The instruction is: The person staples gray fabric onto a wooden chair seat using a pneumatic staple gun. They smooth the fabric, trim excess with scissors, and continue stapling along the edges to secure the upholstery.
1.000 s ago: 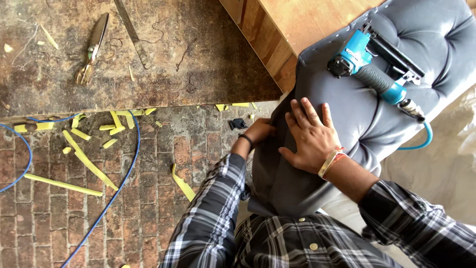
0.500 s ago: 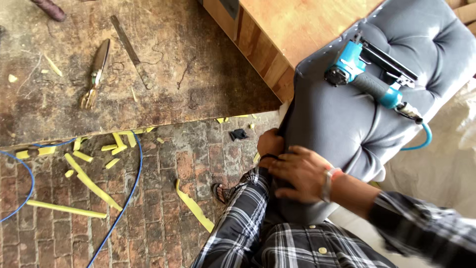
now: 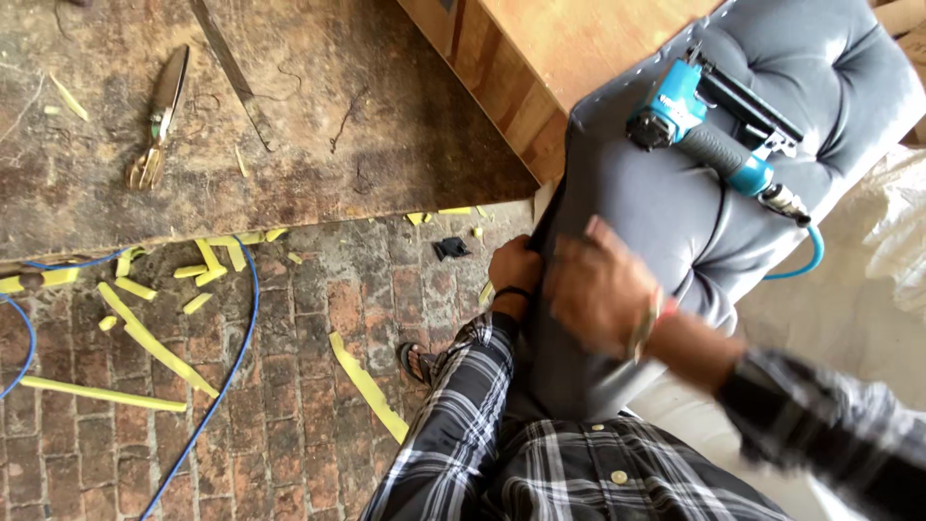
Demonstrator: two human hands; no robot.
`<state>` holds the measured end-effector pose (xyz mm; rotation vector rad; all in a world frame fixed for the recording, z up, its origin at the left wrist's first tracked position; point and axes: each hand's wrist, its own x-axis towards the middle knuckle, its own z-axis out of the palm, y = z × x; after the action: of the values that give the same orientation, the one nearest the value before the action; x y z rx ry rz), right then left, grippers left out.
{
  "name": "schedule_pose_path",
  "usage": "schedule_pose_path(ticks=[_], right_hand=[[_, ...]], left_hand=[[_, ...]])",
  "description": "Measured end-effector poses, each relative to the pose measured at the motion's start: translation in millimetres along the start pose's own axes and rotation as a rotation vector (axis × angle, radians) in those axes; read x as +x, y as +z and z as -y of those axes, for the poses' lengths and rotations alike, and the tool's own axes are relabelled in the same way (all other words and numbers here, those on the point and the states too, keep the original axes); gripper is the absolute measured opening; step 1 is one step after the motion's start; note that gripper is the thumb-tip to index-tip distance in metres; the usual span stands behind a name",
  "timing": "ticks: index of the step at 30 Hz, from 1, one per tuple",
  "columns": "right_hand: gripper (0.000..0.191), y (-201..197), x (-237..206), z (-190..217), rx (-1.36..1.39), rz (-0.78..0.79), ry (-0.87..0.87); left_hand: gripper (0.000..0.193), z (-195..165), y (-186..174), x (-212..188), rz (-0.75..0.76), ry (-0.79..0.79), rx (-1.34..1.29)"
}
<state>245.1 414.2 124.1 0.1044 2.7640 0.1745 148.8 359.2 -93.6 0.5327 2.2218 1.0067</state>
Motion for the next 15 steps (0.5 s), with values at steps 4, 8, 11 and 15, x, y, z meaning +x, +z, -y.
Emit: schedule_pose_path(ticks=[4,8,11,15], right_hand=[[0.041,-10.4,-14.3,30.3,0.274,0.026,-0.078],[0.037,-20.5,8.7,6.2,0.254,0.112,-0.306],[0.033,-27.0,41.2,-20.2,0.152,0.328,-0.420],[0.034,-31.3,64.8,-20.1,0.000,0.474,-0.456]], left_hand=[[0.028,-1.8,-2.9,1.8,-0.011,0.021,-0.028],[0.029,-4.4,-1.7,-0.5,0.009,-0.010,-0.038],[0.029,-6.9,-4.0,0.3,0.031,-0.033,-0.038],[0.032,-5.0,-12.6,-1.2,0.066,-0.005,-0.069]])
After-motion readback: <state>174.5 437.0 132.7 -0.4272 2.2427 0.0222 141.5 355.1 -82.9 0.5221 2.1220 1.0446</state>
